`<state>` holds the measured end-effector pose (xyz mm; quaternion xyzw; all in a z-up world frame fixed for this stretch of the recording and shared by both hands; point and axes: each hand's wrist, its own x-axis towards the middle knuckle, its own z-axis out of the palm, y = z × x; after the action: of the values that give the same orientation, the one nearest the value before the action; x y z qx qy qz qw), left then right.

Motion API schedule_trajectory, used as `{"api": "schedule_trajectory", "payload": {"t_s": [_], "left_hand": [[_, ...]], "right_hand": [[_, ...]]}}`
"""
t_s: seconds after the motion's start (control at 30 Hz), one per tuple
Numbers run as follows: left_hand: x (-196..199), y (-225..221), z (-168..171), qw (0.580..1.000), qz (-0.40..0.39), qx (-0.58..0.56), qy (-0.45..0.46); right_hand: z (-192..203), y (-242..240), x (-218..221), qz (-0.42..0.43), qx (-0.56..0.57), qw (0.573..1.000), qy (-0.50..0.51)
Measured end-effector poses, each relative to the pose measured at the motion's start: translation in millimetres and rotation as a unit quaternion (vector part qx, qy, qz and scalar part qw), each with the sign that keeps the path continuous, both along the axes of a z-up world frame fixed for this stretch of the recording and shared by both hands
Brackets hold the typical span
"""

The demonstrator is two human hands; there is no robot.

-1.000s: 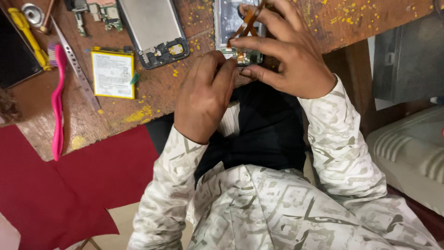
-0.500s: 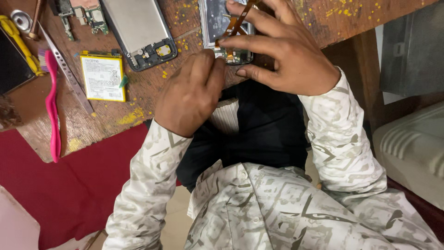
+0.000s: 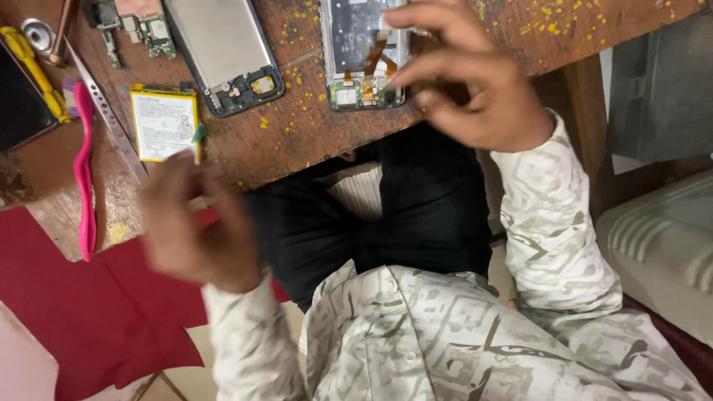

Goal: The person uses tweezers to carefully lift and adjust a flexible ribbon cable inside a disassembled smartphone chassis. They manipulate the cable to align it with the motherboard connectors while holding the device steady with their other hand.

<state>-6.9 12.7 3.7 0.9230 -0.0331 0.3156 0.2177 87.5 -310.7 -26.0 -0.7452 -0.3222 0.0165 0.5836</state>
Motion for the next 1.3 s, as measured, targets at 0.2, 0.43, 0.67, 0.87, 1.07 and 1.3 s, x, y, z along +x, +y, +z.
{"api": "schedule_trajectory", "payload": {"t_s": [0.2, 0.43, 0.67, 0.87, 1.07, 1.3], "left_hand": [[-20.0, 60.8, 14.4, 0.997, 0.053, 0.050, 0.042], [-13.5, 70.7, -5.4, 0.995, 0.046, 0.059, 0.067], [-8.8, 65.8, -18.2, 0.994, 0.070, 0.043, 0.070], [-0.3, 73.4, -25.1, 0.994, 0.080, 0.050, 0.064], [6.9, 73.6, -14.3, 0.992, 0.073, 0.021, 0.096], [14.2, 60.3, -5.4, 0.996, 0.078, 0.025, 0.043]], "right_hand": [[-6.7, 7.0, -4.6, -0.090, 0.143, 0.981, 0.090], [2.3, 17.0, -21.0, -0.192, -0.102, 0.968, -0.123], [3.9, 38.9, -51.4, -0.296, -0.176, 0.930, -0.127], [11.7, 61.2, -53.1, -0.363, -0.200, 0.906, -0.087], [14.0, 67.1, -52.8, -0.376, -0.279, 0.878, -0.096], [16.3, 76.1, -44.7, -0.376, -0.327, 0.861, -0.104]]}}
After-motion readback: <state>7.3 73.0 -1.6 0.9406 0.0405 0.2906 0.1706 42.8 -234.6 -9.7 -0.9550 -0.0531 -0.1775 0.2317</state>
